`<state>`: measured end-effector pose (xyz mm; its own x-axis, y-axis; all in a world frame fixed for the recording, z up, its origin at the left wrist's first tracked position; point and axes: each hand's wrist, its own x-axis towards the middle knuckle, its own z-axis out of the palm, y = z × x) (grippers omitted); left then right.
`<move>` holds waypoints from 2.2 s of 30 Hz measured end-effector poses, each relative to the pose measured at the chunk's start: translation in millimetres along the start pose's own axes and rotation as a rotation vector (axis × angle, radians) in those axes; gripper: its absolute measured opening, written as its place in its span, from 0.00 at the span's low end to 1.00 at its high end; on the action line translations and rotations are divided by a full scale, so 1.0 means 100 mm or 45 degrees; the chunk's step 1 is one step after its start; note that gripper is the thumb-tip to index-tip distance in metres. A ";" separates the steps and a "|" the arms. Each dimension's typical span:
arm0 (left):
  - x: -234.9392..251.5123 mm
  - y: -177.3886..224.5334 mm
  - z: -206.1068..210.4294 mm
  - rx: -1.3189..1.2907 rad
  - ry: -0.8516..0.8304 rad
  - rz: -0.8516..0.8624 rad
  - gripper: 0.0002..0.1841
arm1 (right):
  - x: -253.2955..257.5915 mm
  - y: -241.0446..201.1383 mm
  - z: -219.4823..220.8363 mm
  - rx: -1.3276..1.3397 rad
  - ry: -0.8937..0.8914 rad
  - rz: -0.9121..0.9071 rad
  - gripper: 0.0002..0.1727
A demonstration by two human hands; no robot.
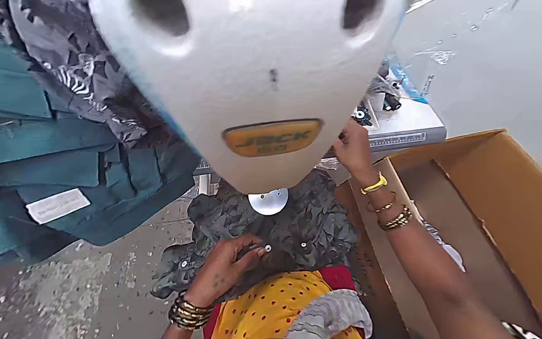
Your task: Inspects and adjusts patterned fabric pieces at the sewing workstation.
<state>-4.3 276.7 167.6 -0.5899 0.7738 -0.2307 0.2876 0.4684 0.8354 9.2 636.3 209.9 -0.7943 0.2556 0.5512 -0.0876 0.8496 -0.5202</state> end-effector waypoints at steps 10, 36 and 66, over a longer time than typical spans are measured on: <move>0.07 0.06 0.01 0.033 -0.052 0.052 0.16 | -0.19 -1.18 0.22 -0.306 0.001 -0.865 0.08; -0.32 -0.26 -0.16 -0.169 0.000 0.055 0.17 | -0.91 -0.88 0.37 1.029 -0.697 0.711 0.16; -0.94 -2.26 -0.14 -0.599 0.733 -1.330 0.51 | -2.68 0.83 0.07 0.582 -0.289 1.855 0.48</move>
<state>-24.8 91.7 7.3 -0.6467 -0.2182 -0.7309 -0.7306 0.4523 0.5115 210.5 635.1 14.9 -0.4199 0.6007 -0.6804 0.6821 -0.2857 -0.6732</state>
